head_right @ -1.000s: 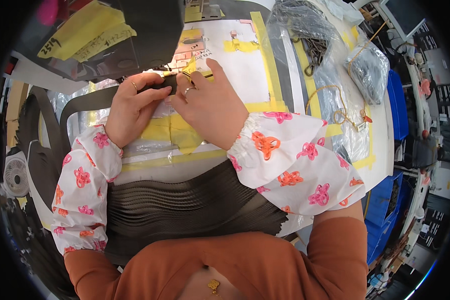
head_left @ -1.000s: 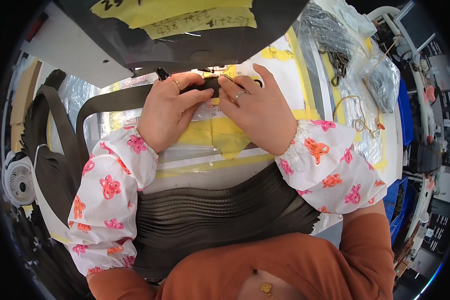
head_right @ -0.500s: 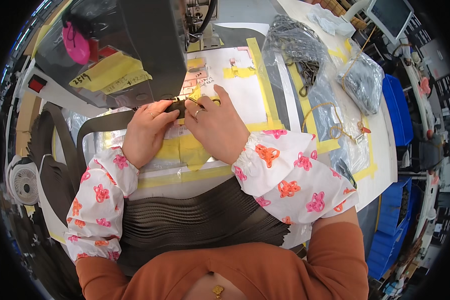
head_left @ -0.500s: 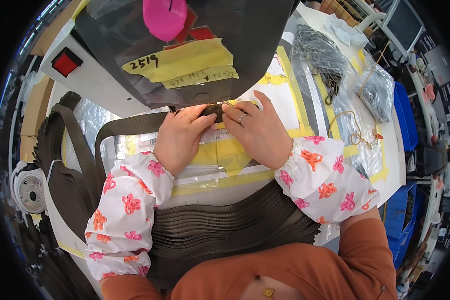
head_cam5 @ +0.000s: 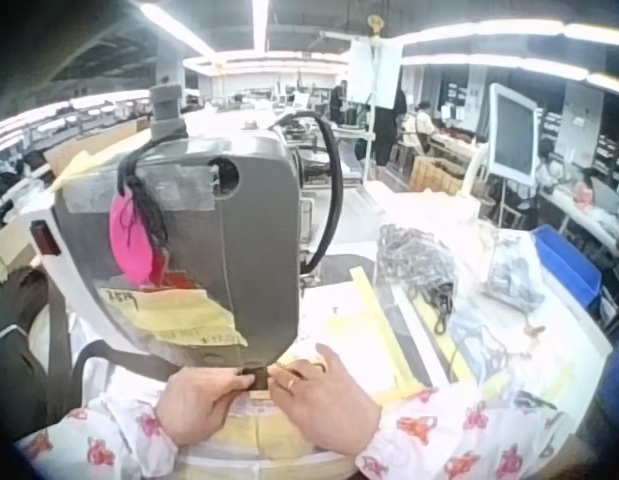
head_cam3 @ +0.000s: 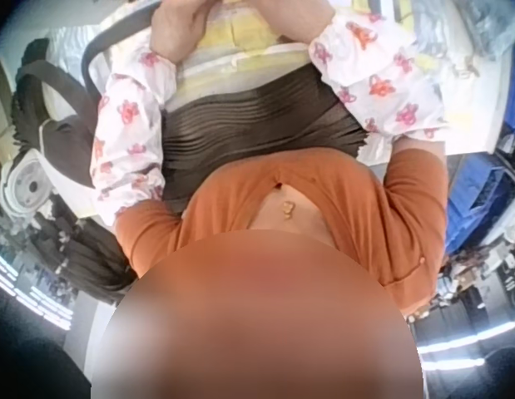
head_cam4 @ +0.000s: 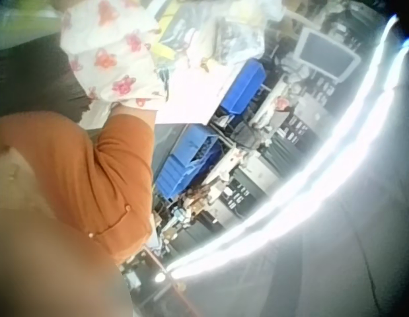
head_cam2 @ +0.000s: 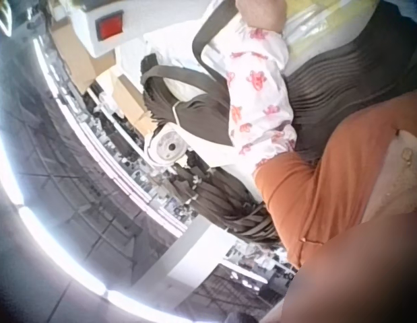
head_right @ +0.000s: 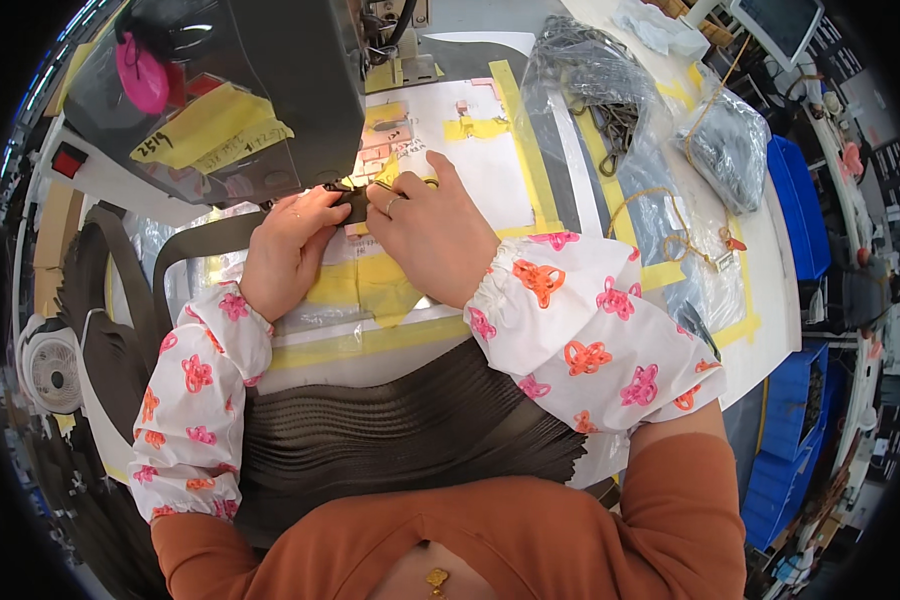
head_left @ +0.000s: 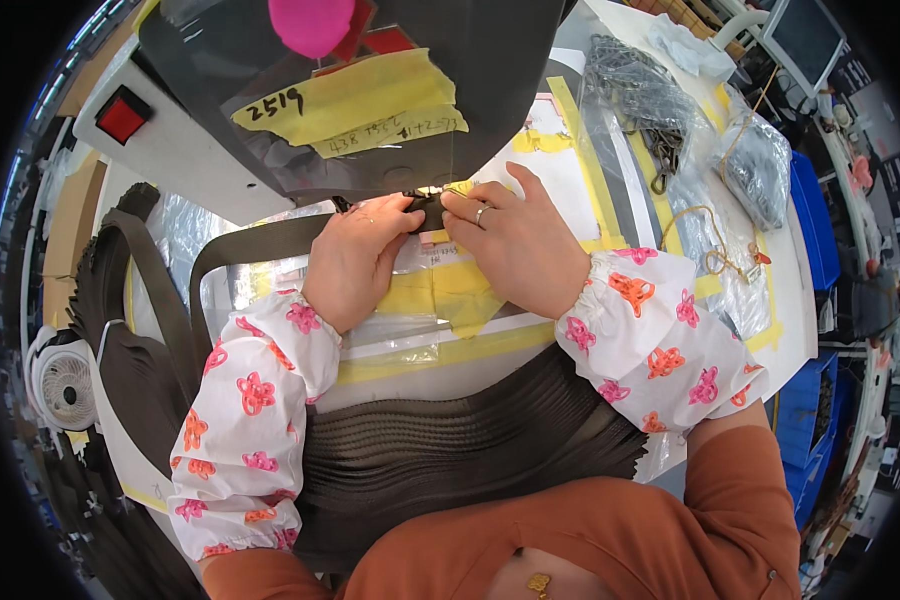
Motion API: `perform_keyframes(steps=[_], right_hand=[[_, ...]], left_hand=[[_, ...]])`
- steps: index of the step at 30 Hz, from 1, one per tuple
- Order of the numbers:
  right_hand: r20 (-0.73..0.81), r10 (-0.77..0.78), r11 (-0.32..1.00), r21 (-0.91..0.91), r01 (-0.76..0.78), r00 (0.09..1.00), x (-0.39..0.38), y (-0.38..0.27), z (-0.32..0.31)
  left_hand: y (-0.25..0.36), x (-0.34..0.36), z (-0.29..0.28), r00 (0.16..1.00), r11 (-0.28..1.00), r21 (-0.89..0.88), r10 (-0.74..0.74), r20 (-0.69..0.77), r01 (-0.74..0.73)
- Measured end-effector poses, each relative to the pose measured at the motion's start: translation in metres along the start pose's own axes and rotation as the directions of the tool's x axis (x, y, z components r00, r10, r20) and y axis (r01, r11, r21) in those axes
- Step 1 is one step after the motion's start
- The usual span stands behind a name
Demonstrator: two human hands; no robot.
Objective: The recorder is using an industrial sewing machine to assemble textile straps.
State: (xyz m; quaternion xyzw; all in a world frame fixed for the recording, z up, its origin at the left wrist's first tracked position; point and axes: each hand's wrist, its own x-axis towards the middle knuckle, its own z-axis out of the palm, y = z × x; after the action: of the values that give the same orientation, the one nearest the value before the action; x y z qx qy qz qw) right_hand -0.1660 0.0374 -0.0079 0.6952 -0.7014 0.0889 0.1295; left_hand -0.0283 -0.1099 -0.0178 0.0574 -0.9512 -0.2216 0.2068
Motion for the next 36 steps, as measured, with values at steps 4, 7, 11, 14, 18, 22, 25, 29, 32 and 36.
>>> perform_keyframes(steps=[4, 7, 11, 14, 18, 22, 25, 29, 32, 36], right_hand=[[-0.008, -0.008, 1.000, 0.003, 0.008, 1.000, 0.004, 0.003, 0.000], [0.021, 0.011, 1.000, -0.014, -0.011, 1.000, 0.009, 0.008, 0.002], [0.055, 0.026, 1.000, 0.003, -0.026, 0.998, 0.012, 0.012, 0.005], [0.044, 0.043, 0.999, -0.013, -0.043, 0.998, 0.017, 0.014, 0.005], [0.044, 0.053, 0.999, -0.016, -0.052, 0.998, 0.016, 0.014, 0.001], [0.120, 0.043, 0.999, -0.012, -0.041, 0.992, 0.015, 0.016, 0.001], [0.010, 0.037, 0.999, 0.007, -0.037, 0.999, 0.015, 0.016, 0.006], [-0.037, 0.075, 0.995, 0.061, -0.073, 0.996, 0.012, 0.014, 0.012], [-0.002, 0.078, 0.989, 0.124, -0.078, 0.997, 0.009, 0.013, 0.012], [0.005, 0.032, 0.995, 0.093, -0.033, 0.999, 0.004, 0.004, 0.006]], left_hand=[[-0.003, 0.003, 0.001, 0.996, 0.999, 0.021, 0.047, -0.071, -0.046], [-0.009, 0.007, 0.002, 0.998, 1.000, -0.020, -0.001, -0.058, -0.001], [-0.016, 0.007, 0.002, 0.986, 0.986, -0.047, -0.157, 0.063, 0.160], [-0.021, 0.006, 0.005, 0.972, 0.967, 0.140, -0.224, 0.067, 0.213], [-0.026, 0.006, 0.008, 0.988, 0.987, 0.160, 0.054, -0.145, -0.031], [-0.026, 0.005, 0.007, 0.995, 0.986, 0.157, -0.042, -0.087, 0.056], [-0.024, 0.006, 0.005, 0.997, 0.985, 0.163, -0.036, -0.075, 0.048], [-0.019, 0.006, 0.002, 0.975, 0.974, 0.096, -0.212, 0.072, 0.205], [-0.015, 0.007, 0.002, 0.986, 0.978, 0.162, -0.145, 0.080, 0.131], [-0.007, -0.002, -0.003, 0.998, 0.951, 0.308, -0.009, 0.062, -0.011]])
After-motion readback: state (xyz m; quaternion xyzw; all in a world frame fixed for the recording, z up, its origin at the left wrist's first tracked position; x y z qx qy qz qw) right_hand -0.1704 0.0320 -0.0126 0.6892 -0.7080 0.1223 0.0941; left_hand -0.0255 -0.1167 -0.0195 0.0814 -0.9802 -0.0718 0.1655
